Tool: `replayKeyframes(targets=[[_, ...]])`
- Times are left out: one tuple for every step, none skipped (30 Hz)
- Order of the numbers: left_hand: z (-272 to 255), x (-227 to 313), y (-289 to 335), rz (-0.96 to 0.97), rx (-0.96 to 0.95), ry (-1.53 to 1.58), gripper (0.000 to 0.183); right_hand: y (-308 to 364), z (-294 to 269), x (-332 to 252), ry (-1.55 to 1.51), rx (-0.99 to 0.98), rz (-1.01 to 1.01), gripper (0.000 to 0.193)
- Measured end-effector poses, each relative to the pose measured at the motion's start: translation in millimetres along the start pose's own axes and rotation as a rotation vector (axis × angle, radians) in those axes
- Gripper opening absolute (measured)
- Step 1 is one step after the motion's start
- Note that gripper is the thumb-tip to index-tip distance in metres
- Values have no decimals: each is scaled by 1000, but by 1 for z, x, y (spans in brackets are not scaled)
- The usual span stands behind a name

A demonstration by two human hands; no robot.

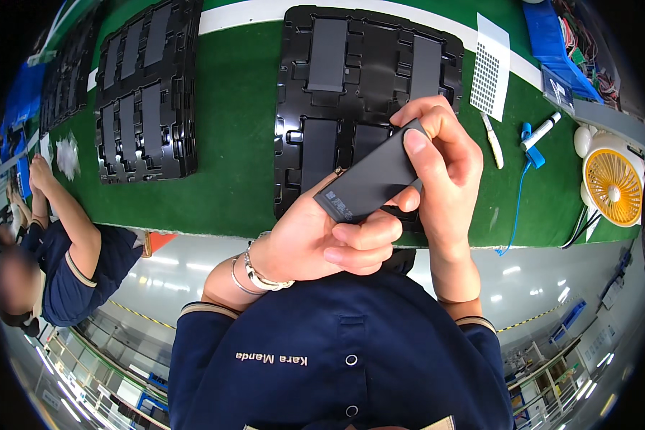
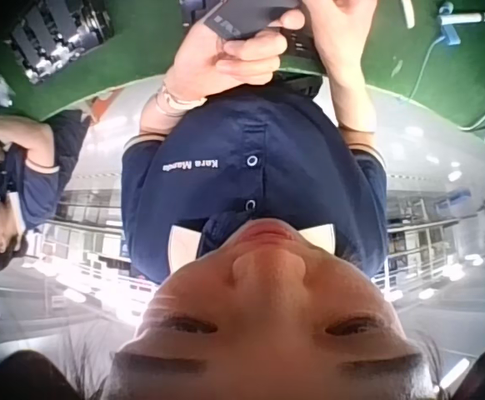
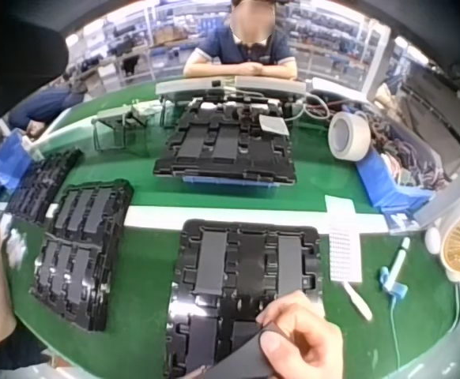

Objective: The recorder is labeling and inspecting black rectangular electronic components on an assembly line.

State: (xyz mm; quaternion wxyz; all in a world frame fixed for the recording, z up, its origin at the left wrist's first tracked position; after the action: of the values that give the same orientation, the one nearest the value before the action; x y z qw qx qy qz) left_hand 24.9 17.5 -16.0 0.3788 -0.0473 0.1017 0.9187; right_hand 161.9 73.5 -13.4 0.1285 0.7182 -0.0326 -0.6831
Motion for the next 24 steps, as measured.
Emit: replayKeyframes(targets=[[-1, 0, 0, 1, -8, 0, 41, 0, 0, 0, 5, 4, -1, 18], [-1, 0, 0, 2, -16, 1, 41, 0, 1, -1, 10, 8, -2, 18], [-1, 0, 0, 14, -10, -7, 42, 1, 1, -1, 15, 9, -4, 18], [-2, 0, 0, 24, -3, -15, 42, 1, 1, -2, 2, -2, 23, 17], [-2, 1, 0, 33, 4, -23, 43, 1, 1, -4, -12, -11, 50, 17], [-4, 0, 0, 54, 40, -97, 44, 1, 0, -7, -23, -16, 76, 17], [-6, -2, 1, 72, 75, -172, 46, 1, -4, -10, -35, -6, 141, 17], [-9, -5, 3, 89, 109, -247, 47, 2, -8, -12, -47, 7, 206, 17], [-14, -9, 7, 77, 167, -310, 48, -1, -17, -9, 5, 39, 233, 19], [-19, -13, 11, 32, 210, -329, 47, -6, -25, -7, 115, 19, 202, 19], [-25, -18, 17, -1, 234, -384, 44, -9, -34, -2, 225, 2, 175, 19], [-32, -22, 23, -33, 250, -438, 41, -12, -43, 4, 342, -13, 149, 20], [-36, -24, 26, -49, 218, -521, 37, -14, -47, 7, 470, -20, 38, 20], [-37, -26, 28, -62, 183, -603, 34, -15, -49, 8, 647, -72, -32, 21], [-36, -26, 29, -55, 223, -647, 30, -13, -48, 11, 771, -10, -133, 21], [-34, -24, 29, -47, 205, -705, 29, -10, -44, 12, 892, 50, -228, 22], [-32, -21, 28, -35, 186, -759, 29, -9, -44, 9, 918, 100, -231, 23], [-30, -19, 30, -7, 182, -817, 30, -7, -42, 6, 931, 133, -240, 26], [-28, -17, 30, 45, 209, -834, 27, -7, -46, 2, 958, 190, -300, 29], [-25, -14, 30, 89, 217, -891, 25, -6, -58, -3, 1015, 252, -302, 31], [-21, -10, 32, 137, 200, -983, 25, -7, -75, -10, 1121, 300, -344, 30], [-20, -5, 35, 181, 196, -1079, 24, -7, -102, -10, 1202, 381, -432, 27], [-21, 0, 38, 225, 189, -1152, 24, -10, -128, -17, 1408, 454, -395, 23], [-18, 5, 39, 270, 194, -1207, 23, -11, -158, -17, 1449, 585, -397, 22]])
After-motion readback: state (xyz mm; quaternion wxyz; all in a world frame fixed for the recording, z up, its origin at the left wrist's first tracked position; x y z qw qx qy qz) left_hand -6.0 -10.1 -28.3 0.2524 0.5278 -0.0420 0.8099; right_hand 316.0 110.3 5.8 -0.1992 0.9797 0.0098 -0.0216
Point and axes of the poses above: each hand's wrist, its own y-axis away from the middle knuckle, its own z-axis out of the palm, x = y × z, the point moved 3 cm from there along -y, towards the middle knuckle, and after that the axes turned 15 degrees about z, right-handed, at the moved point
